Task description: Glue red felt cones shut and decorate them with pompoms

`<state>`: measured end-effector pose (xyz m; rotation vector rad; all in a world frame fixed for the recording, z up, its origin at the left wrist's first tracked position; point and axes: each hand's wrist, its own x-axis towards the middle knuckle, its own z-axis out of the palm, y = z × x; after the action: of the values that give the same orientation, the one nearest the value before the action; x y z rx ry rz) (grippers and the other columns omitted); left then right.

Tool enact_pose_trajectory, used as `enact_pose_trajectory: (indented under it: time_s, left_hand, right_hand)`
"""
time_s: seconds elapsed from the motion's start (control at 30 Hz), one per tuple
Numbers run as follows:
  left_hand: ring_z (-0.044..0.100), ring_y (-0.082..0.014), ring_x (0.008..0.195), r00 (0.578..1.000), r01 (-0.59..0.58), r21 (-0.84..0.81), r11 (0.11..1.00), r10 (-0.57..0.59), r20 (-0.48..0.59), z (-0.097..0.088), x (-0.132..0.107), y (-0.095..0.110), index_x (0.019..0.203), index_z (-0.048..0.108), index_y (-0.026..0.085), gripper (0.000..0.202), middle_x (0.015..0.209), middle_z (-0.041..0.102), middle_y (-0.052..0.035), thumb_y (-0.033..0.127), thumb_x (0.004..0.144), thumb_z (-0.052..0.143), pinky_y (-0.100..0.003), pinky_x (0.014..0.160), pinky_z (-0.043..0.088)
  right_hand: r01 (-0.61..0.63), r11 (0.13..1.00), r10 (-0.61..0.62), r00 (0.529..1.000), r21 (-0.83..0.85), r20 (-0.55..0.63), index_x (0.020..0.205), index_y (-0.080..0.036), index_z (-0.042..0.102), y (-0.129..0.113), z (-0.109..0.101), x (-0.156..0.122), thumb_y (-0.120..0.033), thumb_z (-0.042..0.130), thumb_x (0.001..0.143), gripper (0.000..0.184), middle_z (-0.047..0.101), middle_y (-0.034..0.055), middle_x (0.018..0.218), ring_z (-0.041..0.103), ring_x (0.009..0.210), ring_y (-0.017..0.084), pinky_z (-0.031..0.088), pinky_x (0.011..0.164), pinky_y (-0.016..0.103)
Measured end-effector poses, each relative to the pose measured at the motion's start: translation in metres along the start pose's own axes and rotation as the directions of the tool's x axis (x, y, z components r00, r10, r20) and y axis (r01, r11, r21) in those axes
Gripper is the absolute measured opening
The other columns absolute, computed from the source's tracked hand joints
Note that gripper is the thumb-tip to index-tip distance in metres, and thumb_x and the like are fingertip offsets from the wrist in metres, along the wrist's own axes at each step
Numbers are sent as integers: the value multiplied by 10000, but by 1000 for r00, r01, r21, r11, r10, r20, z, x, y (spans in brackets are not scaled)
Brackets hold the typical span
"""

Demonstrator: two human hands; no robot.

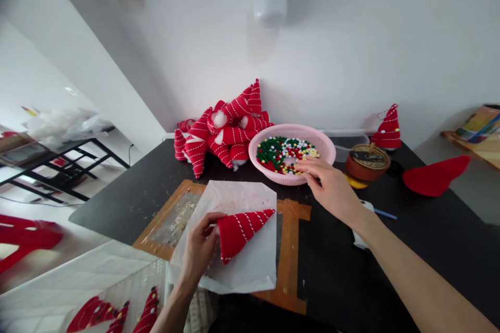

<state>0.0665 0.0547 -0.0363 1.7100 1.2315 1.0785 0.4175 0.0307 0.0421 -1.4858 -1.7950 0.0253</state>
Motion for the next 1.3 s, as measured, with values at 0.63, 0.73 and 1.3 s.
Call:
enact_pose_trajectory:
  time_s: [0.63, 0.73, 1.3]
  left_hand:
    - [669, -158, 857, 988, -136, -31, 990, 137, 71, 6, -3, 18, 925, 742, 215, 252, 934, 715, -19, 93, 816, 550, -255, 753, 512]
    - [668, -170, 904, 976, -218, -13, 976, 218, 6, 6, -1, 24, 906, 753, 216, 256, 945, 706, -26, 79, 808, 561, -283, 825, 512]
    - [645, -201, 985, 892, -426, 216, 879, 448, -66, 15, -18, 15, 1000, 717, 234, 240, 1015, 701, -40, 90, 892, 558, -357, 911, 502]
  right_hand:
    - [-570, 719, 497, 822, -397, -279, 964, -242, 692, 17, 0, -159, -708, 462, 889, 526, 619, 119, 1011, 620, 922, 346, 514, 727, 454]
    - [-656, 681, 591, 755, -326, -283, 977, -234, 647, 21, -2, -158, -739, 532, 831, 538, 600, 112, 1005, 644, 801, 315, 499, 663, 437]
    - [-531, 599, 798, 460, 600, -389, 1252, -334, 572, -6, -15, -154, -393, 857, 681, 640, 608, 110, 1244, 627, 1133, 410, 484, 993, 567]
